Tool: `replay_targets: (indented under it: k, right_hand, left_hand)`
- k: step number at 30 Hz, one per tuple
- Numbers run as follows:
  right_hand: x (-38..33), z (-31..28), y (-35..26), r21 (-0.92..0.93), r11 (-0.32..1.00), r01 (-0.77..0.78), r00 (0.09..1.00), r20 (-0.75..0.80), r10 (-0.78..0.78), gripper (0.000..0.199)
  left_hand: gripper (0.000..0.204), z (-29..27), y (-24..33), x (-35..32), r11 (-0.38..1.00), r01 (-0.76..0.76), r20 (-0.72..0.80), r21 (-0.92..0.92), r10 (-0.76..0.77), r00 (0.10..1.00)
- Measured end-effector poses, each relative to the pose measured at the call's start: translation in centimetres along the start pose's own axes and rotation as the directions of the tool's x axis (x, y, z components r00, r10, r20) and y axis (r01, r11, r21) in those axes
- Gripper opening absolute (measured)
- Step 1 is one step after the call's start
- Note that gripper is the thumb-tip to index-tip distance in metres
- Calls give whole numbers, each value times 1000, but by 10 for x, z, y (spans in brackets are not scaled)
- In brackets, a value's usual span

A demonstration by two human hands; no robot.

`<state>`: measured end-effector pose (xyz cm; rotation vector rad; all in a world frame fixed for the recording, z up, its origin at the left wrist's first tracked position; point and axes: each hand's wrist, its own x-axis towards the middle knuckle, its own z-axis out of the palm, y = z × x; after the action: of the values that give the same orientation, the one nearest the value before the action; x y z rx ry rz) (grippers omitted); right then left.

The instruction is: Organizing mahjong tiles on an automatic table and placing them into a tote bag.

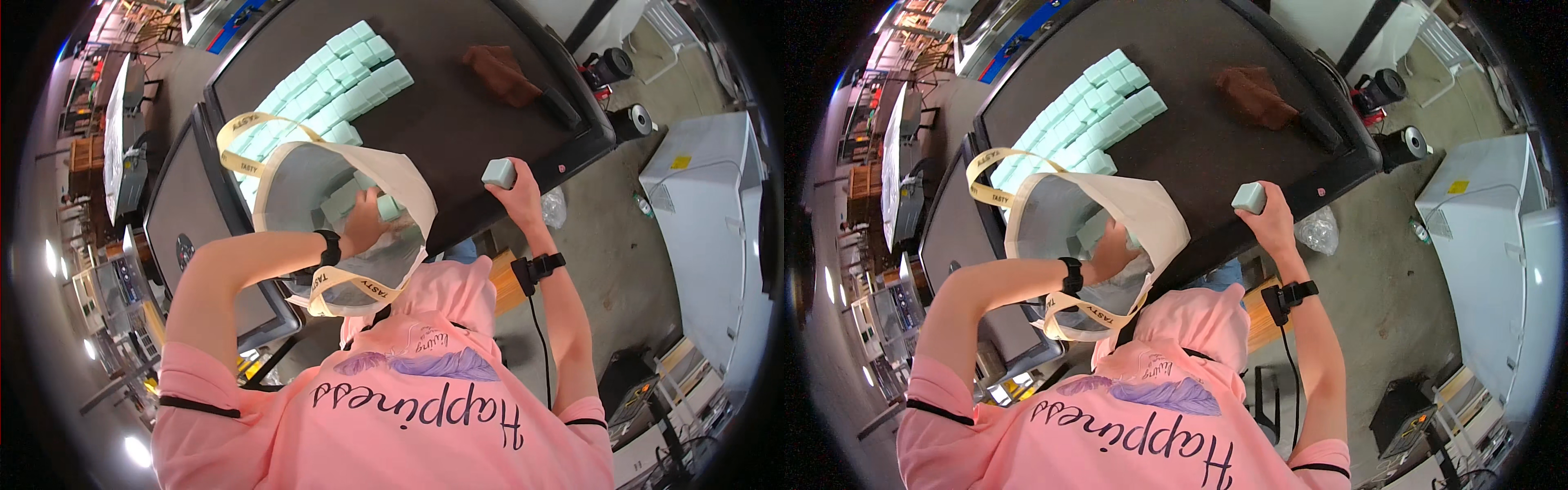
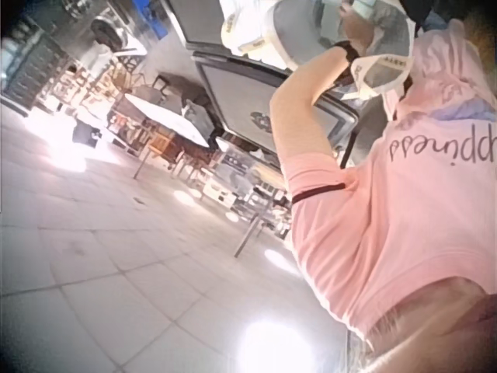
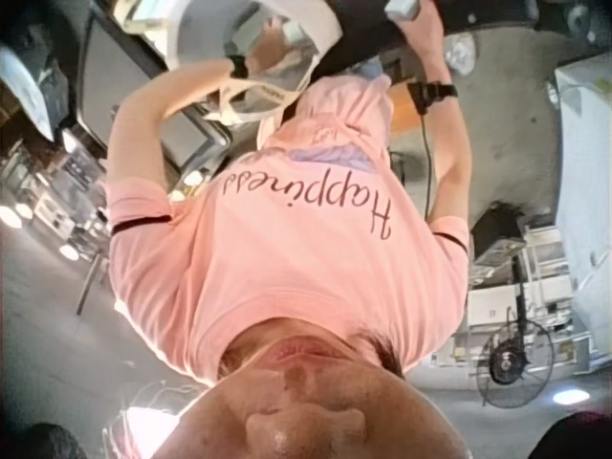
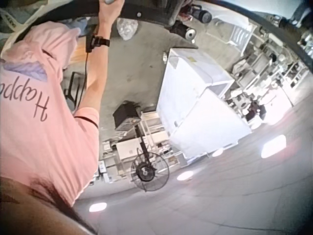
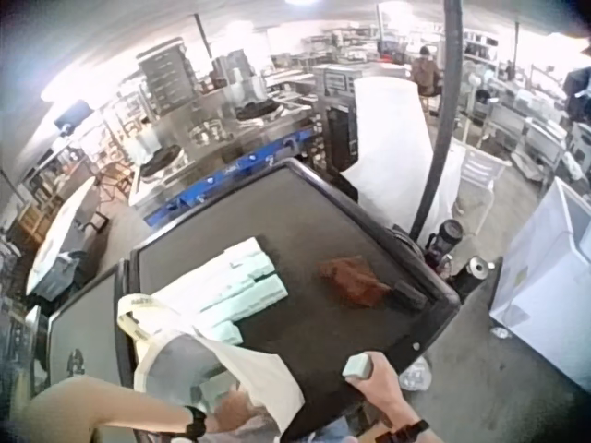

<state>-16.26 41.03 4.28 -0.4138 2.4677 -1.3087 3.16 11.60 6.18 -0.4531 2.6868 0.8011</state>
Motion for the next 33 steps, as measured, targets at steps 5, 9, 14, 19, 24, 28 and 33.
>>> replay_targets:
  k: [5, 9, 14, 19, 24, 28, 33]
  right_hand:
    - [4, -4, -11, -23, 999, 23, 1000, -13, -23, 57]
    - [4, -4, -18, -38, 998, 43, 999, -10, -43, 57]
    - [-3, -2, -23, -8, 1000, 29, 1000, 3, -29, 57]
    - [-5, -6, -35, -22, 999, 38, 999, 8, -38, 57]
    - [26, -24, -82, -4, 970, 243, 970, 9, -243, 56]
    - [55, -46, -191, 153, 896, 417, 903, 38, -428, 55]
    - [52, -28, -329, 67, 701, 709, 685, 167, -709, 56]
  left_hand:
    - [47, -21, 12, 3, 969, 240, 27, 57, -242, 970]
    - [35, -14, 10, 15, 999, -40, 864, 0, 20, 504]
    - [33, 26, -12, 31, 963, -95, 667, -252, 244, 704]
    - [38, 20, -9, 40, 957, -239, 662, -162, 285, 693]
    - [41, -55, 26, 29, 939, -317, 794, 129, 94, 600]
    - [40, -167, 58, -6, 954, -276, 740, 120, 100, 666]
    - [34, -226, 62, -108, 937, -290, 465, -193, 348, 814]
